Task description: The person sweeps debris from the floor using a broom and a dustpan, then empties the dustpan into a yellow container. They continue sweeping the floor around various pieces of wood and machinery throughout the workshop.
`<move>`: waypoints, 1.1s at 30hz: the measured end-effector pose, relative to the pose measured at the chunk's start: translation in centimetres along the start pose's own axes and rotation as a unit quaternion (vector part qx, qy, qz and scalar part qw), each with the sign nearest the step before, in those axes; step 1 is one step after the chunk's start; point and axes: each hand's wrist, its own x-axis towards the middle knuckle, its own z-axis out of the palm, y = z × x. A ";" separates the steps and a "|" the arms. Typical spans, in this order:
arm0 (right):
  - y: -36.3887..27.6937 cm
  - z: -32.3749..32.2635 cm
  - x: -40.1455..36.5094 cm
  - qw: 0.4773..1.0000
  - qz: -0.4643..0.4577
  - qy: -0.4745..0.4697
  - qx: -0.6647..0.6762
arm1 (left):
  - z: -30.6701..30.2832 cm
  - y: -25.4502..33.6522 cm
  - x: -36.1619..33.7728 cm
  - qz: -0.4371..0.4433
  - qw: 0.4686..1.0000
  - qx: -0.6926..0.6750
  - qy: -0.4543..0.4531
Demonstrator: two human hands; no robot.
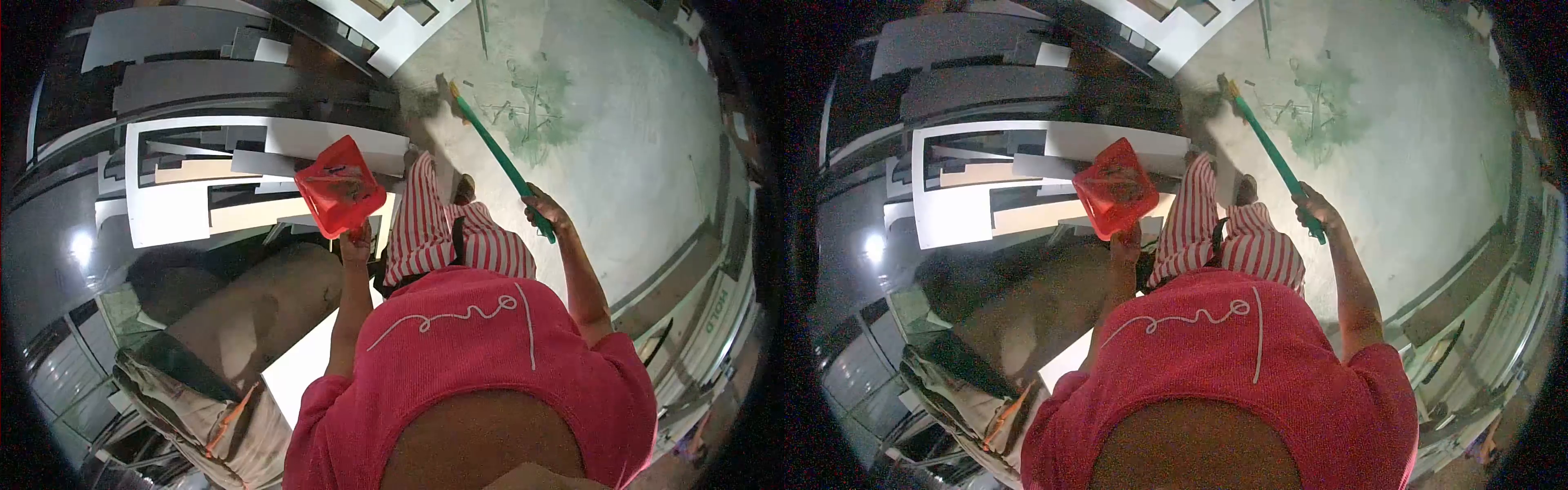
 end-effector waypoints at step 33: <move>-4.3 0.4 -2.3 0.999 0.042 -0.002 -0.030 | -0.1 -1.2 0.8 0.020 0.995 -0.015 0.095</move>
